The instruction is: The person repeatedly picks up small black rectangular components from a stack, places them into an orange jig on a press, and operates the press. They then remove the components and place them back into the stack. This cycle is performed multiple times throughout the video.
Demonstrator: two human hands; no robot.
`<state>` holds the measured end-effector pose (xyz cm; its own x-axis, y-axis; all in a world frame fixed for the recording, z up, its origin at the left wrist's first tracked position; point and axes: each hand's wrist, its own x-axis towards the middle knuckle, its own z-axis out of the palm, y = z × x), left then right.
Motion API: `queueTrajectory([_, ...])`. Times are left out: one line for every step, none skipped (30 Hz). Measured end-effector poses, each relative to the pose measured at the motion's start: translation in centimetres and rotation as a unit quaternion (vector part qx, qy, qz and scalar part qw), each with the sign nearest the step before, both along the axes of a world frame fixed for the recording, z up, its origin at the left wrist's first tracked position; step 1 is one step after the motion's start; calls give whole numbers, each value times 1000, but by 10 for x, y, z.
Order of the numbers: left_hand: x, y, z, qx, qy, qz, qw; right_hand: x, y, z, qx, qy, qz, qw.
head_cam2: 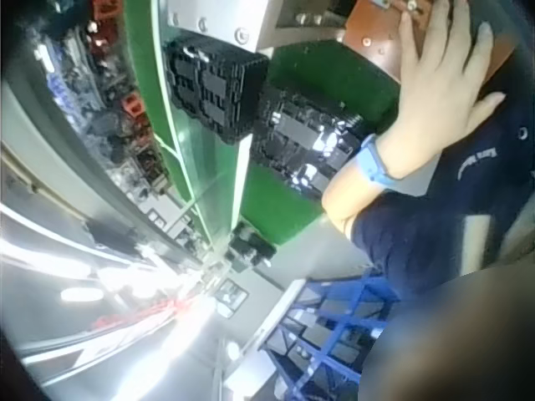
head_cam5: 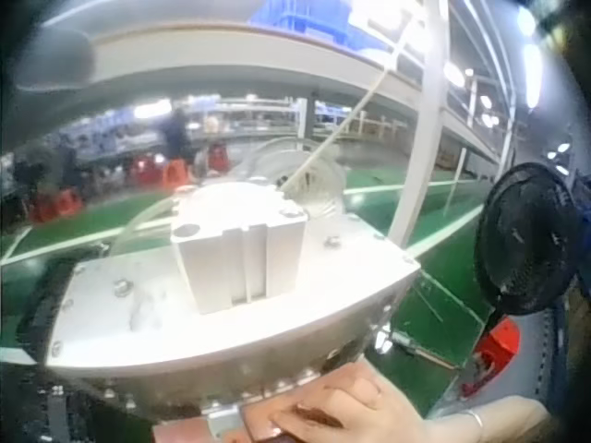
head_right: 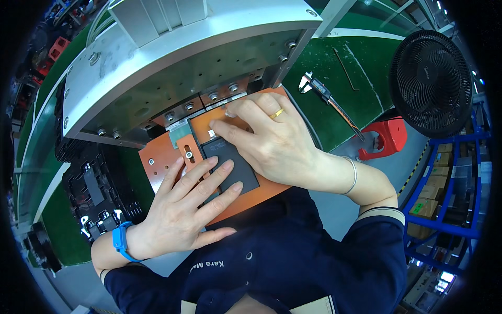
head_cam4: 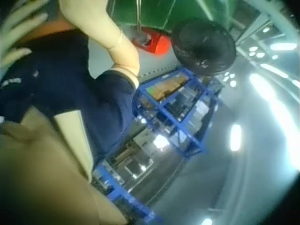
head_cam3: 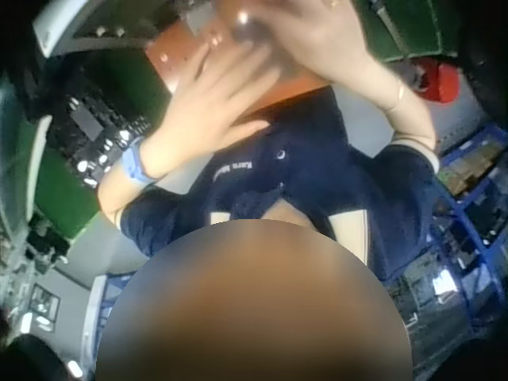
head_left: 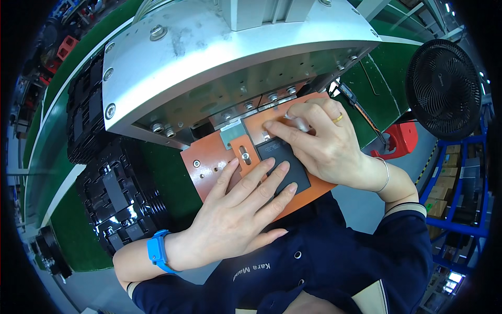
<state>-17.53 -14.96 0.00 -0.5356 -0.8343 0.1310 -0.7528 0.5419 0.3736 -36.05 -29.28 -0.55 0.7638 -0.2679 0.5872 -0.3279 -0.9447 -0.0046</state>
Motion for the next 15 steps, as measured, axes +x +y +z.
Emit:
queueTrajectory([0, 0, 0, -1, 1, 2, 1000, -1, 1, 1, 16, 0, 9, 1000])
queueTrajectory([0, 1, 0, -1, 0, 3, 1000, -3, 2, 3, 32, 0, 18, 999])
queueTrajectory([0, 1, 0, -1, -1, 5, 1000, -5, 2, 4, 48, 0, 27, 998])
queueTrajectory([0, 1, 0, -1, -2, 6, 1000, -6, 2, 2, 52, 7, 37, 998])
queueTrajectory([0, 1, 0, -2, -2, 5, 1000, -7, 0, 0, 56, 15, 46, 997])
queueTrajectory([0, 1, 0, -2, -1, 4, 1000, -7, 0, -1, 61, 22, 56, 996])
queueTrajectory([0, 0, 1, -1, -2, 5, 1000, -7, -1, -1, 56, 25, 54, 997])
queueTrajectory([0, 0, 1, 0, -3, 5, 1000, -7, 0, -1, 52, 27, 51, 997])
queueTrajectory([0, 0, 1, 1, -5, 5, 1000, -6, 0, -1, 48, 30, 48, 997])
queueTrajectory([0, 0, 2, 1, -7, 4, 1000, -5, 0, -1, 47, 27, 39, 998])
queueTrajectory([0, 0, 1, 1, -7, 4, 1000, -3, 0, 0, 45, 23, 30, 998])
queueTrajectory([0, 0, 1, 0, -7, 5, 1000, -2, 0, 1, 43, 20, 21, 999])
queueTrajectory([0, 1, 1, 0, -9, 7, 1000, -1, -2, 0, 51, 2, 29, 998])
queueTrajectory([0, 1, 2, 0, -12, 7, 1000, -1, -4, -1, 59, -15, 37, 997])
queueTrajectory([-1, 1, 3, 0, -16, 8, 1000, -1, -6, -2, 67, -32, 46, 996])
